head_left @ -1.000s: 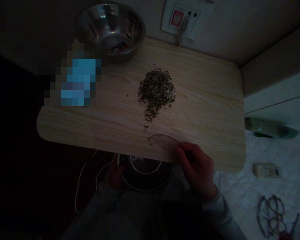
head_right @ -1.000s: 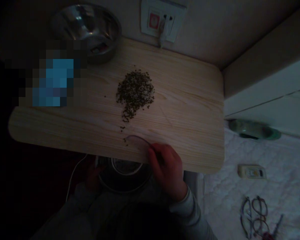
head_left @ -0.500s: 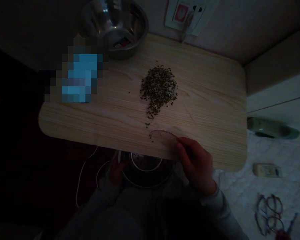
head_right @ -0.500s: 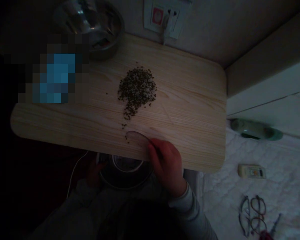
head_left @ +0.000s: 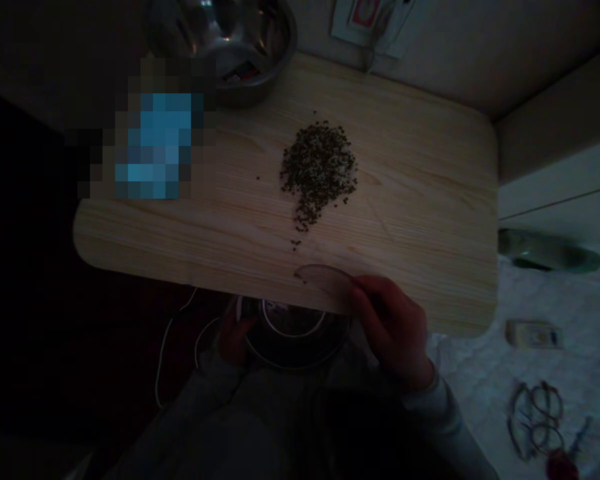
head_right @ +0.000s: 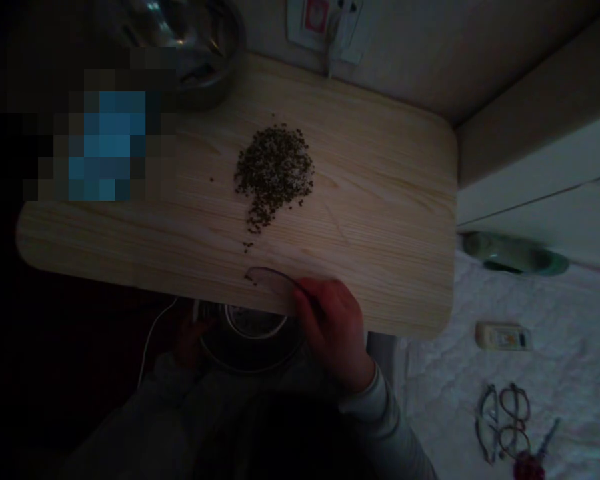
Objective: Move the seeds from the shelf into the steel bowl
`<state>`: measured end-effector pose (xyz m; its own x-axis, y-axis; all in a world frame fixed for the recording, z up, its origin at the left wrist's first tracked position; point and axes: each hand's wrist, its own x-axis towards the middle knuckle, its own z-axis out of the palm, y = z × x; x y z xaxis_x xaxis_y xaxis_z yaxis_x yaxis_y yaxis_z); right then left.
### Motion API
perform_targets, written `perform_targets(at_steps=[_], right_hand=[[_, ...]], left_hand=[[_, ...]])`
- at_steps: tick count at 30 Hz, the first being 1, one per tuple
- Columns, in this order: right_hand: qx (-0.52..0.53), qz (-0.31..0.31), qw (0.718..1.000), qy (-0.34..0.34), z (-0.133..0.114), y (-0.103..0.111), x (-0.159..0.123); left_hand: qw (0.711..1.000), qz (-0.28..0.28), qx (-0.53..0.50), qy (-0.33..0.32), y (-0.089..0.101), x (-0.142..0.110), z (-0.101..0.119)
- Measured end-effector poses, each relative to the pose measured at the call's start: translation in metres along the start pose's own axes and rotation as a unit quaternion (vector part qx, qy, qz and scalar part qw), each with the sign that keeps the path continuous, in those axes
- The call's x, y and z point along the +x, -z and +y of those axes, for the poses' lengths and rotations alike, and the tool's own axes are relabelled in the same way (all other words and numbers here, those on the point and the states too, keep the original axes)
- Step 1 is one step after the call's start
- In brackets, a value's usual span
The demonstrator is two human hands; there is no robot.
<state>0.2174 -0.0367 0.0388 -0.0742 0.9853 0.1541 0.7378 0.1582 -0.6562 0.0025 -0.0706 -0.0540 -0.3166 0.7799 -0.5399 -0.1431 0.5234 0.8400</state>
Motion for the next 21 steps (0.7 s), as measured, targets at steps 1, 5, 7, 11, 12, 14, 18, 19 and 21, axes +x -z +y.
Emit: perform_targets(at_steps=[1,5,7,11,12,14,18,19,21], right_hand=[[0.001,-0.002,1.000,0.000,0.0000,0.0001,-0.0003],[0.004,-0.006,1.000,0.001,-0.0003,0.0003,-0.0011],[0.005,-0.010,1.000,0.003,-0.0004,0.0005,-0.0012],[0.005,-0.012,1.000,0.008,-0.0011,0.0008,-0.0009],[0.004,-0.013,1.000,0.009,-0.0016,0.0008,-0.0007],[0.002,-0.017,1.000,0.011,-0.0030,0.0005,-0.0002],[0.003,-0.021,1.000,0.009,-0.0052,-0.0013,0.0009],[0.003,-0.022,1.000,0.010,-0.0054,-0.0018,0.0012],[0.006,-0.023,1.000,0.017,-0.0055,-0.0026,0.0020]], left_hand=[[1.000,0.004,0.003,0.005,0.0000,0.0000,0.0003],[1.000,-0.012,-0.004,0.001,-0.0007,-0.0006,0.0023],[1.000,-0.019,-0.013,0.004,-0.0017,-0.0015,0.0038],[0.999,-0.021,-0.027,0.007,-0.0018,-0.0020,0.0039],[1.000,-0.020,-0.021,0.005,-0.0013,-0.0017,0.0030],[1.000,-0.014,-0.003,0.008,-0.0003,-0.0009,0.0010],[1.000,-0.005,0.000,0.013,0.0002,-0.0002,-0.0010],[1.000,-0.009,-0.005,0.010,0.0002,-0.0002,-0.0011],[1.000,-0.021,-0.010,0.015,0.0007,0.0000,-0.0015]])
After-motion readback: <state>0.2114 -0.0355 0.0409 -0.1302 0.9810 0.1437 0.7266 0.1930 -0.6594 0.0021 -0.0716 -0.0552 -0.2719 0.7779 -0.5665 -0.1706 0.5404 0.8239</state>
